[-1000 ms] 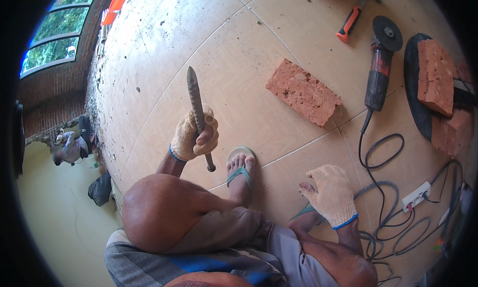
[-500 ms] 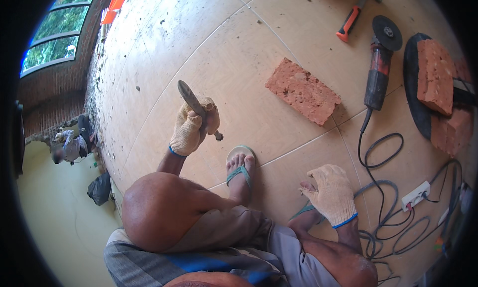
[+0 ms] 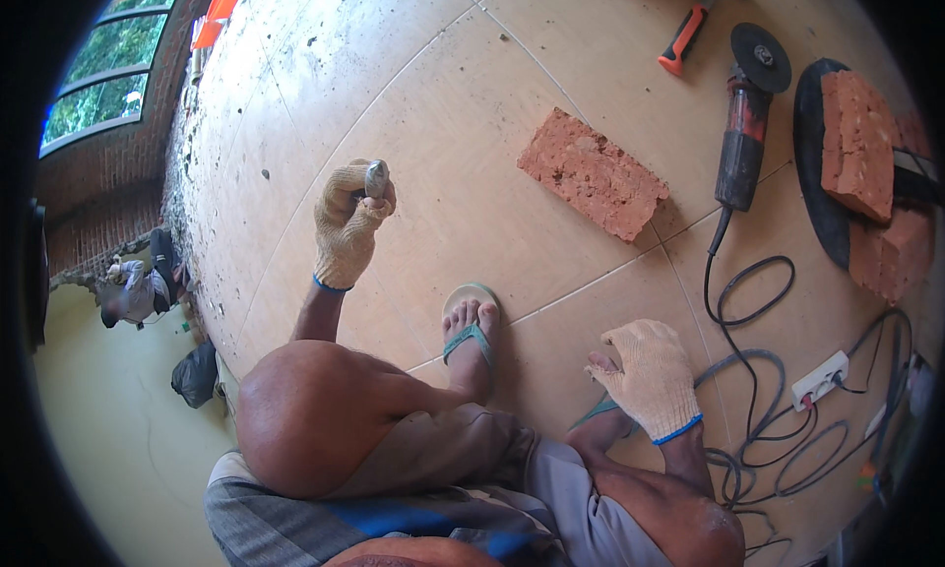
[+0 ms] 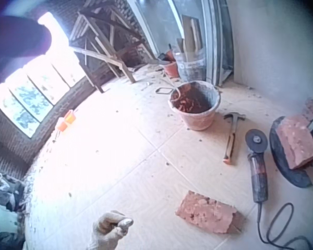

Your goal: The person uses an angle grinder to sharpen the end of a metal rod, creating sparks. They pause to inspect the sharpened tip, then resume grinding to refine the point.

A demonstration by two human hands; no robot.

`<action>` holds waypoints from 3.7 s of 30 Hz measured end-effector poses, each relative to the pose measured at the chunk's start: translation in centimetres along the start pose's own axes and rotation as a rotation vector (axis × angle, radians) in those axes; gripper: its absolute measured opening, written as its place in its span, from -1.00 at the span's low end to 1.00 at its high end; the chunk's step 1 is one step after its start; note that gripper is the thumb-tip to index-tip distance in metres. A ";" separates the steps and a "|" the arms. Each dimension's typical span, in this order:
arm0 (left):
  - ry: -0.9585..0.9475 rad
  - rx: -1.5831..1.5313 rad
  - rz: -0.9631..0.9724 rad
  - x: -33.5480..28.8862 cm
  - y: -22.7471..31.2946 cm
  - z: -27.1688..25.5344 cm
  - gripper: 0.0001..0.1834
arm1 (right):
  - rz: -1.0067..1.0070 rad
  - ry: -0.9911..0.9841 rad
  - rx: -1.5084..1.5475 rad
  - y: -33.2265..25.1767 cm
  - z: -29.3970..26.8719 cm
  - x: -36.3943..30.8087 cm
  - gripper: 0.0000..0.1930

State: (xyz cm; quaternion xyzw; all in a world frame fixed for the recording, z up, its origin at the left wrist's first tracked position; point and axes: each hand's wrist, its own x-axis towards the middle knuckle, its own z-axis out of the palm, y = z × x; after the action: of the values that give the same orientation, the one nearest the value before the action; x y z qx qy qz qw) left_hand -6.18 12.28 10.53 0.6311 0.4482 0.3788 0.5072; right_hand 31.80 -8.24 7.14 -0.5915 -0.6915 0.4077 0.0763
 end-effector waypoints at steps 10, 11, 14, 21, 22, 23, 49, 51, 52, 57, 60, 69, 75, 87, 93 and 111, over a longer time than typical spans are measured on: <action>-0.034 0.050 -0.053 -0.3 -0.3 -0.2 -0.81 | 0.016 -0.022 0.007 0.1 0.1 0.0 -0.56; -0.017 0.046 -0.102 -0.5 -0.2 -0.3 -0.81 | 0.015 -0.022 0.007 0.0 0.1 0.0 -0.56; -0.001 -0.068 -0.170 -0.8 -0.5 -0.2 -0.80 | 0.016 -0.021 0.006 -0.1 0.0 0.1 -0.56; -0.025 -0.124 -0.200 -1.2 -1.4 -0.1 -0.62 | 0.041 -0.026 0.024 -0.1 0.1 0.1 -0.57; -0.042 -0.093 -0.210 -1.1 -1.5 -0.2 -0.59 | 0.036 -0.027 0.017 -0.1 0.1 0.1 -0.57; -0.052 -0.065 -0.230 -1.0 -1.7 -0.2 -0.56 | 0.034 -0.029 0.014 -0.1 0.1 0.1 -0.57; -0.070 -0.270 -0.227 -1.2 -2.2 0.4 -0.30 | 0.027 -0.011 0.003 0.0 0.2 0.0 -0.55; -0.058 -0.332 -0.217 -1.0 -2.6 0.7 -0.31 | 0.029 -0.011 0.005 0.0 0.2 0.0 -0.56; -0.071 -0.395 -0.225 -0.8 -2.8 0.9 -0.31 | 0.021 -0.006 -0.002 0.0 0.2 0.0 -0.56; -0.156 -0.637 -0.396 0.2 -2.9 1.9 -0.24 | -0.021 0.003 -0.003 0.0 0.0 0.2 -0.55; -0.011 -0.945 -0.695 0.2 -3.3 3.2 -0.29 | -0.007 -0.034 0.089 -0.1 -0.2 0.1 -0.56; -0.016 -0.800 -0.872 -2.0 -4.8 4.8 -0.46 | 0.029 -0.127 0.381 -1.9 -3.2 -0.6 -0.54; -0.168 -0.844 -0.870 -2.5 -4.5 5.0 -0.41 | -0.313 -0.476 1.688 -1.8 -3.8 -1.1 -0.41; -0.511 -0.978 -0.630 -2.9 -2.2 5.6 -0.34 | 0.180 -0.045 0.606 0.4 -1.8 -4.6 0.00; -0.584 -0.951 -0.566 -2.8 -1.0 5.2 -0.27 | -0.056 0.375 -0.114 -1.7 -3.4 -3.4 0.09; -0.740 -1.086 -0.432 -3.3 0.1 4.1 -0.33 | 0.013 0.805 0.086 -2.0 -2.8 -5.2 -0.57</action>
State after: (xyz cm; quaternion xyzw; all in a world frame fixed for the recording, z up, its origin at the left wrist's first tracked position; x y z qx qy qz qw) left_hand -3.36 7.89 9.79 0.2723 0.1082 0.1998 0.9350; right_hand 33.48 -11.41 12.27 -0.7045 -0.5848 0.1725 0.3633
